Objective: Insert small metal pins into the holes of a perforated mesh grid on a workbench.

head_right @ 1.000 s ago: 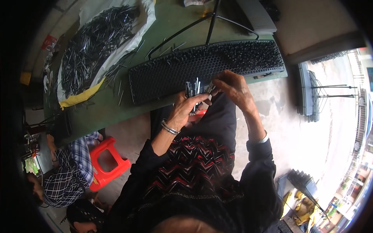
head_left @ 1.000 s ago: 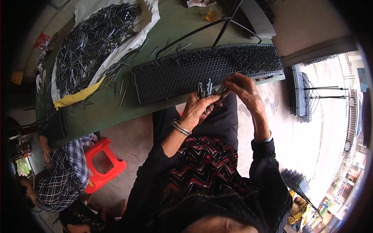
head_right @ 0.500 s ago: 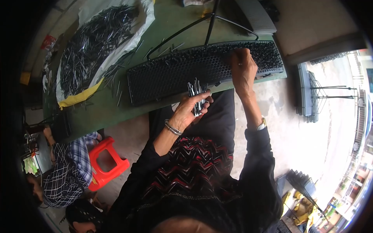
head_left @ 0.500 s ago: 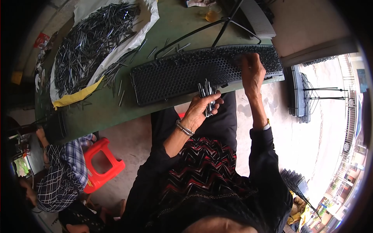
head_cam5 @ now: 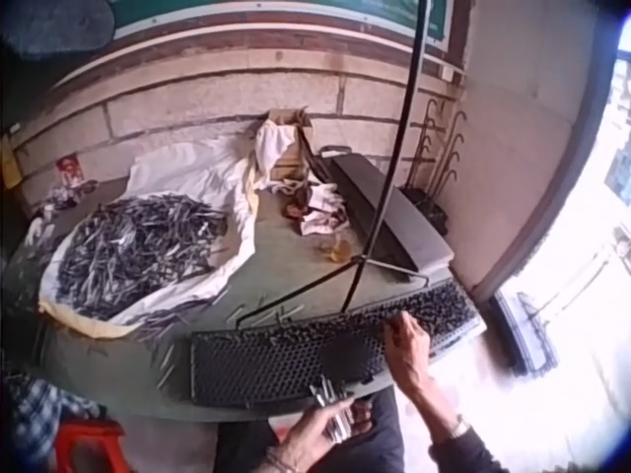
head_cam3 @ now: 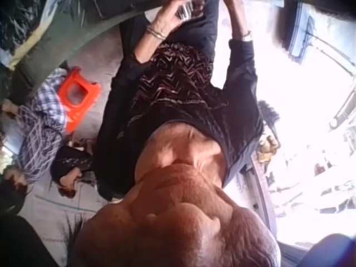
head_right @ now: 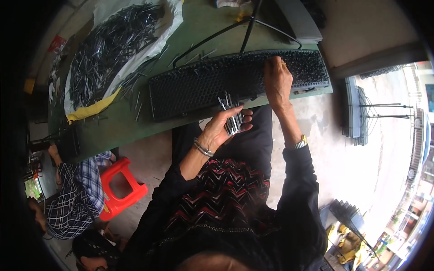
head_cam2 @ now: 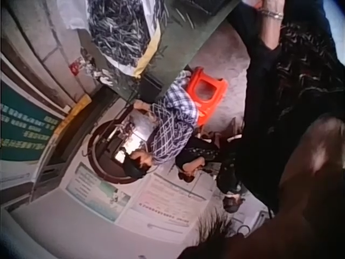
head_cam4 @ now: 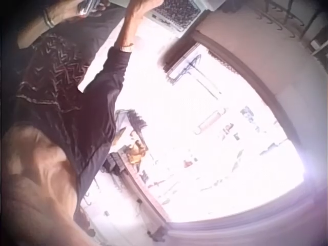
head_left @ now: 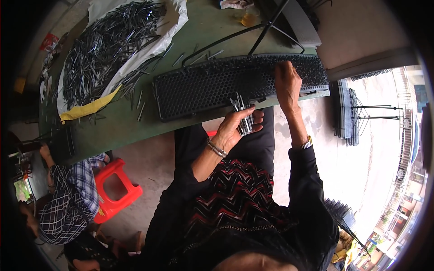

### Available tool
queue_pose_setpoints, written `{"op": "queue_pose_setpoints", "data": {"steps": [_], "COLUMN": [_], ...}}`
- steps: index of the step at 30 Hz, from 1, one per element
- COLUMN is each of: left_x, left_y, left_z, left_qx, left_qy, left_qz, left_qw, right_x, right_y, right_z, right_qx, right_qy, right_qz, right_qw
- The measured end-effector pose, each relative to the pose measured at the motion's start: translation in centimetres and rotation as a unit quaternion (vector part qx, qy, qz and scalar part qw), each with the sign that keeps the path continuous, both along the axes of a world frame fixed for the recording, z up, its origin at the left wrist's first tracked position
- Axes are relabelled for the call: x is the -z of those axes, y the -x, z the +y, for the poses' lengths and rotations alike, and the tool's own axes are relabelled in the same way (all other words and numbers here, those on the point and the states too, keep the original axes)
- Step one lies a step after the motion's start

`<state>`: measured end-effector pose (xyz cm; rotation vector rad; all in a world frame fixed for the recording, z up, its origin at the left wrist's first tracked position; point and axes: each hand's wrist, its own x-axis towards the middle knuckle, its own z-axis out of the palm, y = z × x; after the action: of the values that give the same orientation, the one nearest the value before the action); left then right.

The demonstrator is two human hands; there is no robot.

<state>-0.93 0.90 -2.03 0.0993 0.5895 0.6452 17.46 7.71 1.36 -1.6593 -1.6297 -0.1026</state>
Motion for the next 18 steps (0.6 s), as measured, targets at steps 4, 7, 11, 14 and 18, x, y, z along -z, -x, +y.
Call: {"op": "queue_pose_setpoints", "data": {"steps": [4,7,11,14,18], "left_x": [-0.3,-0.1,0.2,-0.5,-2.0], "left_y": [0.0,-0.1,0.0,0.3,0.3], "left_z": [-0.1,-0.2,-0.3,-0.4,-0.5], "left_qx": [-0.004,-0.02,-0.029,-0.035,-0.05], "left_qy": [0.014,0.022,-0.01,-0.039,-0.088], "left_qz": [-0.004,-0.017,0.023,0.033,0.081], "left_qw": [1.0,0.999,0.999,0.998,0.992], "right_x": [-0.7,-0.6,0.5,1.4,1.1], "right_y": [0.3,0.1,0.2,0.2,0.6], "right_z": [-0.1,-0.1,0.1,0.0,-1.1], "right_qx": [-0.007,0.0,0.005,-0.007,-0.021], "right_qy": [0.054,0.082,0.077,0.036,0.033], "right_qz": [-0.015,-0.074,-0.113,-0.108,-0.119], "right_qw": [0.998,0.994,0.991,0.994,0.992]}}
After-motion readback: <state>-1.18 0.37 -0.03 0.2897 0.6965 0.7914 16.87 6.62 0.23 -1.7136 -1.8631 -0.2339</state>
